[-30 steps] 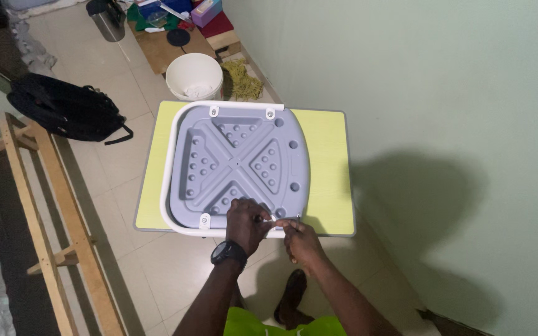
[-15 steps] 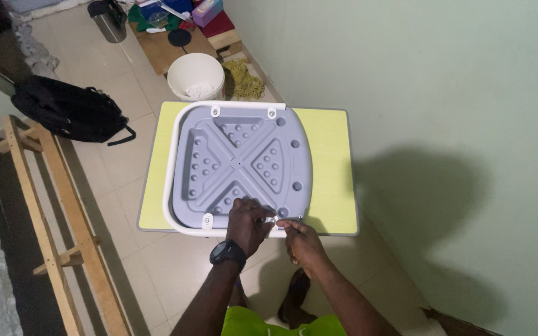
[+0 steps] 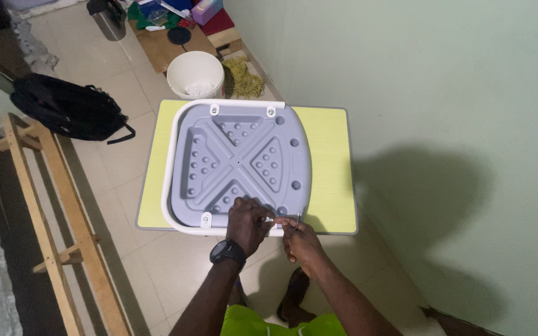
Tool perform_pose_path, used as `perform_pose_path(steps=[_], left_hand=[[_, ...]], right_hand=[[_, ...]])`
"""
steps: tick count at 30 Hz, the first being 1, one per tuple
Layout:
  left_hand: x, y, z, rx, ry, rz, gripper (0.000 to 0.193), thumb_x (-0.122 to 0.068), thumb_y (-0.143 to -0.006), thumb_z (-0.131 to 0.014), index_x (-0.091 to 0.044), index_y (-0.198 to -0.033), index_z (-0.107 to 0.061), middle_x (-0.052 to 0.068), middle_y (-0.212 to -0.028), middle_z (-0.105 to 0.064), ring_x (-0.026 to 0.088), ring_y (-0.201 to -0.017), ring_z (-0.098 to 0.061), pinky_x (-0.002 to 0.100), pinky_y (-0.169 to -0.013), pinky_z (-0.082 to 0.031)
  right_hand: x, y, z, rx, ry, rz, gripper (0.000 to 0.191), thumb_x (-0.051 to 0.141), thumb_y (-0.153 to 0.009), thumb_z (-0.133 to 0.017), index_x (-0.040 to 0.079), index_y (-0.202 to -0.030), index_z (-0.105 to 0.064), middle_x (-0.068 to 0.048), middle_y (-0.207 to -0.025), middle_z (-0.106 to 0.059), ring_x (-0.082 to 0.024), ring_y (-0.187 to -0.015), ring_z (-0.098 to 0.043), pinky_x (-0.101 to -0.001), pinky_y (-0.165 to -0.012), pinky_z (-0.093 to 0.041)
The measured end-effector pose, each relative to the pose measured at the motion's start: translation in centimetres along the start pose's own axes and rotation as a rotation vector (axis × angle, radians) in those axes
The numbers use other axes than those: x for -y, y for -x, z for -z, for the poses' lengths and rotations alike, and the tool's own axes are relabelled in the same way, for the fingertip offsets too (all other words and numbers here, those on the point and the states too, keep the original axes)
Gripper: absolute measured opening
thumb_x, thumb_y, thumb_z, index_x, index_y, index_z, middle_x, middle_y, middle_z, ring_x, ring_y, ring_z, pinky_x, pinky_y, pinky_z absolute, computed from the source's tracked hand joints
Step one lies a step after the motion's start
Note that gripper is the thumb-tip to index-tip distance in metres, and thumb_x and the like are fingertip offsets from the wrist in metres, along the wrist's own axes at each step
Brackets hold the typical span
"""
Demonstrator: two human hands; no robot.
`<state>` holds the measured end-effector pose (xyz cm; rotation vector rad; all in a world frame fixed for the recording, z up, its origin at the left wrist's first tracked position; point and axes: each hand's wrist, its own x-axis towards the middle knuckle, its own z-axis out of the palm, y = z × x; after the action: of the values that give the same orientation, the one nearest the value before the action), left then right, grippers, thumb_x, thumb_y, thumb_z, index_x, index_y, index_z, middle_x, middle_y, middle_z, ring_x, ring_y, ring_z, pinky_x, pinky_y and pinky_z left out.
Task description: The person assembles a small folding table. They align a metal leg frame against the tabletop on the floor, insert screws by hand, and tighten them with an Allen key, then flip the table upright and continue fastening the remaining screws on the underside.
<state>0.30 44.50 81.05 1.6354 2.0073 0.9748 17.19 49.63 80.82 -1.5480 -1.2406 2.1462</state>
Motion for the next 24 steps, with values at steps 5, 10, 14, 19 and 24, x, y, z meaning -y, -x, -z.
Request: perform_pose_path(steps=[5, 10, 14, 19, 24], left_hand=[[0.1, 0.1, -0.6, -0.021, 0.008, 0.031, 0.017, -0.011, -0.07, -0.085, -0.013, -0.084, -0.077, 0.003, -0.082, -0.067, 0.028, -0.096, -0.056, 0.044, -0.085, -0.045], [0.0, 0.4, -1.0, -0.053, -0.013, 0.039, 0.018, -0.018, -0.072, -0.087, -0.011, -0.083, -0.075, 0.005, -0.083, -0.069, 0.03, -0.097, -0.056, 0.046, -0.085, -0.044], [-0.5, 0.6, -0.8, -0.072, -0.089, 0.067, 0.022, -0.024, -0.074, -0.089, -0.009, -0.077, -0.073, 0.005, -0.083, -0.069, 0.031, -0.098, -0.056, 0.046, -0.084, -0.043], [-0.6, 0.7, -0.1, -0.052, -0.065, 0.095, 0.031, -0.024, -0.069, -0.089, -0.011, -0.094, -0.076, 0.005, -0.088, -0.069, 0.031, -0.097, -0.055, 0.048, -0.082, -0.042], [0.4, 0.8, -0.1, -0.035, -0.015, 0.021, 0.022, -0.014, -0.073, -0.084, -0.02, -0.094, -0.081, 0.003, -0.09, -0.069, 0.029, -0.096, -0.056, 0.046, -0.083, -0.042]], right_hand=[[0.1, 0.0, 0.1, -0.006, 0.003, -0.035, 0.034, 0.033, -0.107, -0.049, 0.012, -0.127, -0.066, 0.003, -0.06, -0.044, -0.008, -0.048, -0.037, -0.0262, -0.041, -0.034], [0.0, 0.0, 0.1, -0.034, 0.008, -0.037, 0.034, 0.031, -0.108, -0.049, 0.011, -0.126, -0.069, 0.002, -0.059, -0.042, -0.009, -0.047, -0.037, -0.0265, -0.04, -0.032], [-0.3, 0.0, 0.1, -0.038, 0.049, -0.025, 0.034, 0.03, -0.108, -0.047, 0.012, -0.125, -0.07, 0.002, -0.058, -0.043, -0.008, -0.046, -0.038, -0.0258, -0.04, -0.033], [-0.6, -0.2, 0.1, -0.025, 0.007, 0.022, 0.033, 0.025, -0.108, -0.046, 0.008, -0.123, -0.069, 0.003, -0.058, -0.044, -0.008, -0.045, -0.035, -0.0262, -0.039, -0.033], [-0.8, -0.4, -0.1, -0.009, 0.016, 0.036, 0.03, 0.023, -0.107, -0.047, 0.01, -0.125, -0.068, 0.002, -0.058, -0.043, -0.008, -0.044, -0.034, -0.0263, -0.039, -0.033]])
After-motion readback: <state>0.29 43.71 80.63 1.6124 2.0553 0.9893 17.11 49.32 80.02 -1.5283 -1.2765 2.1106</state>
